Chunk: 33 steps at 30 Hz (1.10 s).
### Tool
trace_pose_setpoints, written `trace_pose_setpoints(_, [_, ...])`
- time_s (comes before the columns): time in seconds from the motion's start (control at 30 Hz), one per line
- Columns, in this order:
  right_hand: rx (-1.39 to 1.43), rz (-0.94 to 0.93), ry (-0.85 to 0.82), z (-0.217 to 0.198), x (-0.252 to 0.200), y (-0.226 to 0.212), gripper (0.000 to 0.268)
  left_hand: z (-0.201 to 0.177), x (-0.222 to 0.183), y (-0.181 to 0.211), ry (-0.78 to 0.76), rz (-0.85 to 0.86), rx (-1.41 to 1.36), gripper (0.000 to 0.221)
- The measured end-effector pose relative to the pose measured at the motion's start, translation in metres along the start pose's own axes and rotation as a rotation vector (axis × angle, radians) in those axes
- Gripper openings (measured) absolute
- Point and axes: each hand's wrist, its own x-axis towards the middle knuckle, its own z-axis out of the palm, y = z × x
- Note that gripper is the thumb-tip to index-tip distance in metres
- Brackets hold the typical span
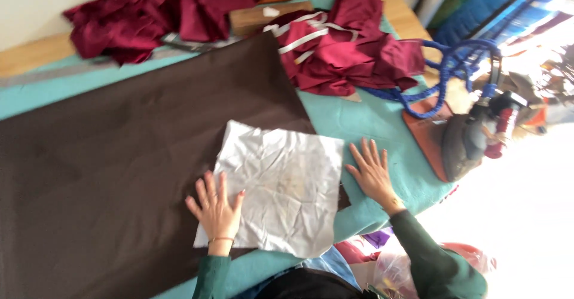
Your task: The person is ironing a square piece of brown fabric on a work table, using a white pressing cloth to protect the material.
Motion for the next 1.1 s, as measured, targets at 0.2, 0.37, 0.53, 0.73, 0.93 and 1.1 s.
trace_pose_setpoints(0.2, [-0.076,0.084,0.575,-0.088,-0.065,0.157,0.069,0.008,0.019,0.082,-0.179,0.067,-0.104,0.084])
trace_pose_setpoints(0.37, [-0.358,0.398,0.330,-0.157,-0.078,0.270,0.075,0.020,0.036,0.126,-0.096,0.231,-0.106,0.078])
trace_pose_setpoints(0.53, [-0.346,0.087,0.197,-0.158,-0.040,0.296,0.081,0.010,0.039,0.130,-0.065,0.254,-0.031,0.080])
trace_pose_setpoints(0.73, [-0.490,-0.340,0.102,-0.148,0.006,0.348,0.039,0.006,0.043,0.132,-0.113,0.235,-0.074,0.079])
trace_pose_setpoints(0.93, [-0.326,-0.491,-0.055,-0.151,0.037,0.286,0.040,0.005,0.037,0.120,-0.152,0.241,-0.256,0.081])
trace_pose_setpoints(1.1, [-0.171,-0.405,-0.203,-0.168,0.033,0.154,0.052,-0.052,-0.007,0.097,-0.194,0.217,-0.294,0.068])
